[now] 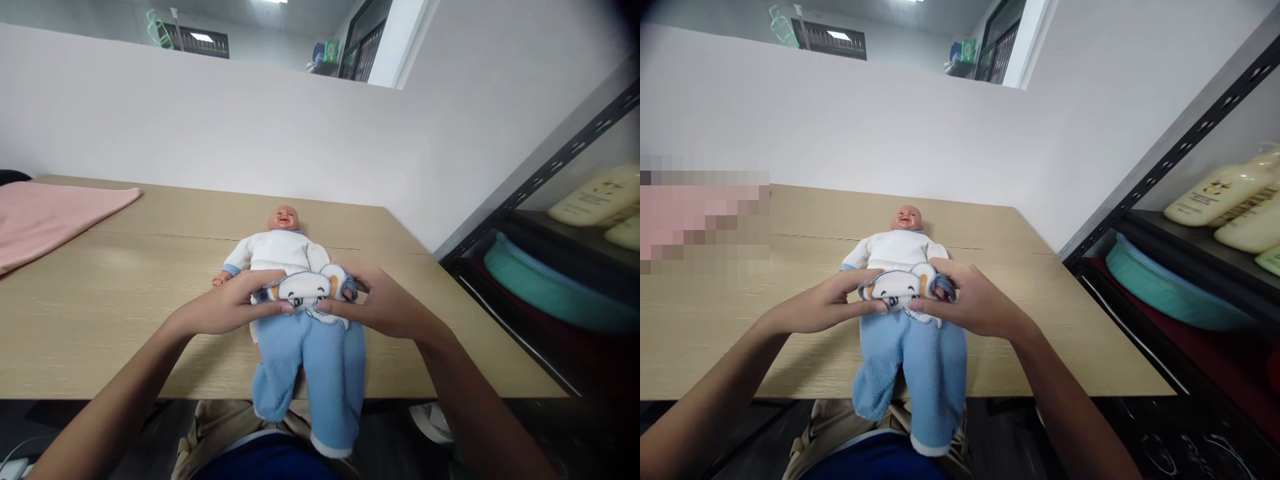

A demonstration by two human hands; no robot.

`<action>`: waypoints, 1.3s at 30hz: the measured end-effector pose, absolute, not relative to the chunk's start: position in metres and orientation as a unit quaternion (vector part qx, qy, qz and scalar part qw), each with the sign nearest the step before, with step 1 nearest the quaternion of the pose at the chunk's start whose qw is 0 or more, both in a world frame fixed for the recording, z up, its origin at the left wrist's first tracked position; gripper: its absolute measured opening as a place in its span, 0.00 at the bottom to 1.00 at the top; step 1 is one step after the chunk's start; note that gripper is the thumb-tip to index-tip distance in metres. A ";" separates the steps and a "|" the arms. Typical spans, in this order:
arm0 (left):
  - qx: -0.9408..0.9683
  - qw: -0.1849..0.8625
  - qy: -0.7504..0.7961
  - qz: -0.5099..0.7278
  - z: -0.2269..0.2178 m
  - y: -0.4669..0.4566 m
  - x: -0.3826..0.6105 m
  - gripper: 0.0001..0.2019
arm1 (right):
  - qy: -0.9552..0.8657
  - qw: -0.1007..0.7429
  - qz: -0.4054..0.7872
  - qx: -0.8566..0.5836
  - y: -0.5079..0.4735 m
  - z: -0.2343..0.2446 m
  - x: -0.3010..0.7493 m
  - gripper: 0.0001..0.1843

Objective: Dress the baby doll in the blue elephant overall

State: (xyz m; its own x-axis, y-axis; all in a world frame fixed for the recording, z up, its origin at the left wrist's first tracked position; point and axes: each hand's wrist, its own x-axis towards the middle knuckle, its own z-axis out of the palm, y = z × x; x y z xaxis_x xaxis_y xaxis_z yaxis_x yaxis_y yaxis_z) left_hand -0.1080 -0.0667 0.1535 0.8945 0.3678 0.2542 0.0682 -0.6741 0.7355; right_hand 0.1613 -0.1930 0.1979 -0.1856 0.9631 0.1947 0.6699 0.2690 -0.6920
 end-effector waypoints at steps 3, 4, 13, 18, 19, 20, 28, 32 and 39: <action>0.889 0.383 0.157 0.196 0.155 -0.067 -0.107 0.17 | -0.742 0.304 0.192 -0.565 -0.192 0.200 0.173 0.20; 0.889 0.380 0.161 0.197 0.155 -0.067 -0.106 0.18 | -0.750 0.304 0.189 -0.557 -0.191 0.201 0.177 0.21; 0.862 0.399 0.156 0.270 0.160 -0.069 -0.100 0.17 | -0.765 0.281 0.353 -0.460 -0.185 0.179 0.151 0.26; 0.898 0.386 0.149 0.148 0.161 -0.068 -0.123 0.26 | -0.733 0.332 0.379 -0.457 -0.198 0.173 0.130 0.20; 0.899 0.392 0.144 0.129 0.159 -0.068 -0.127 0.25 | -0.720 0.345 0.388 -0.460 -0.199 0.171 0.129 0.22; 0.897 0.402 0.141 0.119 0.157 -0.067 -0.130 0.23 | -0.707 0.355 0.397 -0.465 -0.200 0.167 0.128 0.24; 0.817 0.535 0.148 0.156 0.135 -0.070 -0.116 0.18 | -0.724 0.267 0.487 -0.410 -0.192 0.155 0.136 0.47; 0.765 0.612 0.125 0.160 0.119 -0.074 -0.110 0.22 | -0.718 0.264 0.521 -0.378 -0.193 0.156 0.134 0.46; 0.682 0.729 0.057 0.027 0.091 -0.072 -0.124 0.40 | -0.588 0.337 0.608 -0.414 -0.196 0.124 0.132 0.43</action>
